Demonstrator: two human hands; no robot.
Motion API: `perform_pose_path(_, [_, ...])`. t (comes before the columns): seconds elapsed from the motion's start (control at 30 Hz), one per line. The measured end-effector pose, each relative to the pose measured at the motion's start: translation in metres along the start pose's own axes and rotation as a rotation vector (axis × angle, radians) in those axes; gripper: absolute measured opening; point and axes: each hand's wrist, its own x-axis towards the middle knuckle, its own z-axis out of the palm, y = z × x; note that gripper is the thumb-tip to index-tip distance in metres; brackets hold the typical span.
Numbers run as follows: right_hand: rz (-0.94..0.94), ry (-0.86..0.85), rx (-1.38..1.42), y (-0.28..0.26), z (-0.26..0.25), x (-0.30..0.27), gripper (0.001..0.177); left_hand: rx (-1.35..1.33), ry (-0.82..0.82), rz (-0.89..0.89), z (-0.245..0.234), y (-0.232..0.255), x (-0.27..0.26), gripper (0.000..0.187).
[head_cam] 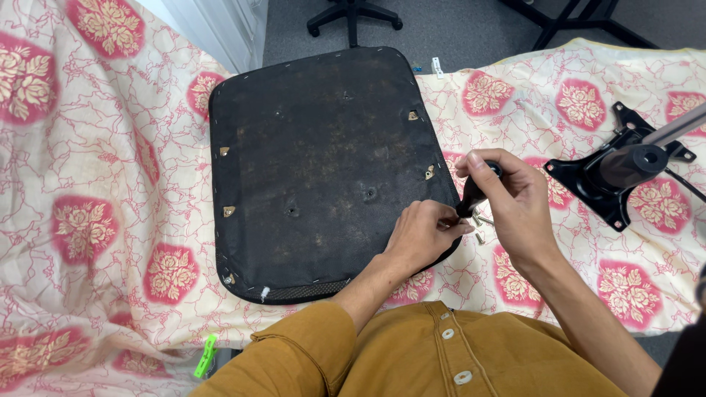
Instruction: The person uses a manual screwdriver to remove multiple screws from the underside of a black chair seat. The screws are placed on the patterned cloth surface next to the seat. The chair gas lift mechanism is visible nearby but not handled.
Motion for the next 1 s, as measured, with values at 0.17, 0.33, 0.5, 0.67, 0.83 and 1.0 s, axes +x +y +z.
perform_pose_path(0.17, [-0.039,-0.045,-0.041,-0.001,0.005,-0.003,0.025,-0.031,-0.057,-0.075,0.003,0.001,-0.004,0.029])
perform_pose_path(0.33, [-0.053,-0.057,0.022,0.001,0.007,0.0,0.021,-0.071,0.0,-0.08,0.004,0.0,-0.006,0.034])
perform_pose_path(0.5, [-0.044,-0.033,-0.007,0.002,0.004,0.002,0.022,-0.026,0.041,-0.046,0.006,-0.001,-0.004,0.038])
perform_pose_path(0.67, [-0.033,-0.027,-0.025,-0.004,0.005,-0.001,0.023,-0.042,0.046,-0.034,0.008,-0.004,-0.002,0.036])
perform_pose_path(0.83, [-0.022,-0.077,0.0,-0.006,0.007,-0.001,0.019,-0.037,0.01,-0.084,0.012,-0.008,-0.004,0.033])
perform_pose_path(1.0, [-0.074,-0.129,-0.017,0.001,0.006,0.0,0.024,-0.001,0.031,-0.069,0.015,-0.007,-0.006,0.039])
